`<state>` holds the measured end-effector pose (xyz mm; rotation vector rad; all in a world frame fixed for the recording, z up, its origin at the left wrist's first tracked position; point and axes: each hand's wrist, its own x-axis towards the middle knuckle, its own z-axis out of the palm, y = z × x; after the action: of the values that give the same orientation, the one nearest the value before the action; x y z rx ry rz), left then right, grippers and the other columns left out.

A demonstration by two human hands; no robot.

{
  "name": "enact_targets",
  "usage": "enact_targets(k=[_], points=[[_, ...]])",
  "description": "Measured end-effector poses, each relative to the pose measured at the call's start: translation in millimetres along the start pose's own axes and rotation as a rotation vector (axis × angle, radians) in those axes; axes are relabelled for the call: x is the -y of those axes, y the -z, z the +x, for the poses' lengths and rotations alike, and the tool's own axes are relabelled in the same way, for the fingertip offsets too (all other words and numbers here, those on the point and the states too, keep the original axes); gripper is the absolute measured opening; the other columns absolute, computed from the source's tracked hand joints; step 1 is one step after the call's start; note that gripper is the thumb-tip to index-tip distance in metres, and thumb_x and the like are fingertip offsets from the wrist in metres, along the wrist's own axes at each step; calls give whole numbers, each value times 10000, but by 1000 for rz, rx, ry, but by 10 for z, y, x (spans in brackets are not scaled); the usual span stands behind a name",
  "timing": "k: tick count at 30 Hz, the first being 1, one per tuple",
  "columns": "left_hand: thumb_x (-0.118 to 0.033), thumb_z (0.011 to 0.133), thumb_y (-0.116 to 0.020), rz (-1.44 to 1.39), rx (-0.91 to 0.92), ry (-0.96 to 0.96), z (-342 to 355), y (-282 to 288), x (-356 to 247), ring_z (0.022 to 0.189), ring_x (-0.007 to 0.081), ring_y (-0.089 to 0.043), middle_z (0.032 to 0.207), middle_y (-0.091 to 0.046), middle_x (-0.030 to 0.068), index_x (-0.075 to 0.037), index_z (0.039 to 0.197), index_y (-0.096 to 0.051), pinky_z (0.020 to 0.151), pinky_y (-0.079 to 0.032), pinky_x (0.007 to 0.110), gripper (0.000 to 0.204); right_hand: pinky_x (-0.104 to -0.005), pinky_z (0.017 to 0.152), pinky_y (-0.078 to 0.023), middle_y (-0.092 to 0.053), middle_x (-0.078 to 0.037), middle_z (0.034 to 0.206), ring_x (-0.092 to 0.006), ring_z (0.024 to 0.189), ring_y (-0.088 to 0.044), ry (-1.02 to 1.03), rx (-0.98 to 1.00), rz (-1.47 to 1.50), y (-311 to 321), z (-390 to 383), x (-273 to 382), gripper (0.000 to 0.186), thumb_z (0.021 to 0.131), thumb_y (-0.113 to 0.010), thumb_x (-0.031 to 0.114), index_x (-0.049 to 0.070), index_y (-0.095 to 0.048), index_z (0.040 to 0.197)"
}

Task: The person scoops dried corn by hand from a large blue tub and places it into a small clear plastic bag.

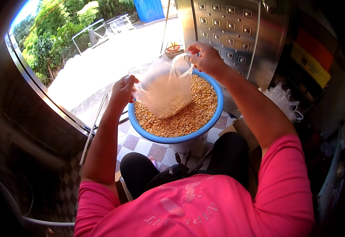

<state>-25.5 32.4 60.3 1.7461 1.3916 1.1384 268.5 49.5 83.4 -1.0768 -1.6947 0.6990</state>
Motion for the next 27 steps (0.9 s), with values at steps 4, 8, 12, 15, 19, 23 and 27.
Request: enact_targets(k=[4, 8, 12, 15, 19, 23, 27], points=[[-303, 865, -468, 222, -39, -66, -181, 52, 41, 596, 186, -515, 629, -542, 121, 2, 837, -572, 598, -412, 329, 324, -264, 448, -440, -553, -94, 907, -119, 559, -538, -99, -123, -152, -9, -68, -139, 363, 787, -662, 218, 24, -527, 1064], [-299, 847, -488, 333, -8, -18, -375, 90, 188, 655, 272, -582, 686, -583, 170, 0, 889, -586, 632, -440, 364, 318, -249, 424, -415, -557, -62, 851, -105, 502, -504, -272, 108, -23, 11, 1, -284, 335, 785, -663, 272, 44, -554, 1005], [-243, 825, -518, 395, 43, 13, -569, 186, 252, 606, 247, -577, 664, -582, 152, -10, 904, -595, 590, -445, 355, 258, -242, 412, -400, -564, -53, 827, -99, 508, -503, -284, 222, 107, -31, 30, -321, 328, 805, -640, 321, 54, -565, 980], [-178, 809, -512, 280, 116, 159, -675, 224, 223, 521, 187, -547, 625, -564, 120, -7, 891, -594, 517, -438, 323, 207, -231, 418, -384, -569, -54, 838, -100, 529, -511, -291, 176, 277, -82, -17, -163, 416, 792, -641, 404, 49, -557, 992], [-120, 780, -482, 276, 141, 150, -769, 250, 246, 490, 130, -518, 618, -559, 81, 9, 876, -585, 461, -435, 287, 191, -198, 464, -397, -554, -44, 870, -71, 576, -500, -181, 330, 62, -201, -95, 90, 524, 751, -639, 515, 68, -540, 1005], [-88, 779, -471, 125, 153, 127, -882, 190, 229, 514, 113, -517, 652, -568, 57, 10, 886, -581, 474, -457, 266, 182, -286, 562, -444, -562, -120, 905, -175, 624, -550, 96, 296, -214, -365, -223, 20, 615, 705, -693, 497, 5, -524, 1034], [-61, 787, -509, -27, 124, 60, -1007, 123, 235, 546, 97, -514, 662, -557, 34, -6, 865, -582, 485, -438, 253, 120, -284, 583, -436, -559, -67, 704, -167, 635, -547, 86, 195, -261, -403, -314, -152, 241, 783, -652, 204, 5, -548, 870]])
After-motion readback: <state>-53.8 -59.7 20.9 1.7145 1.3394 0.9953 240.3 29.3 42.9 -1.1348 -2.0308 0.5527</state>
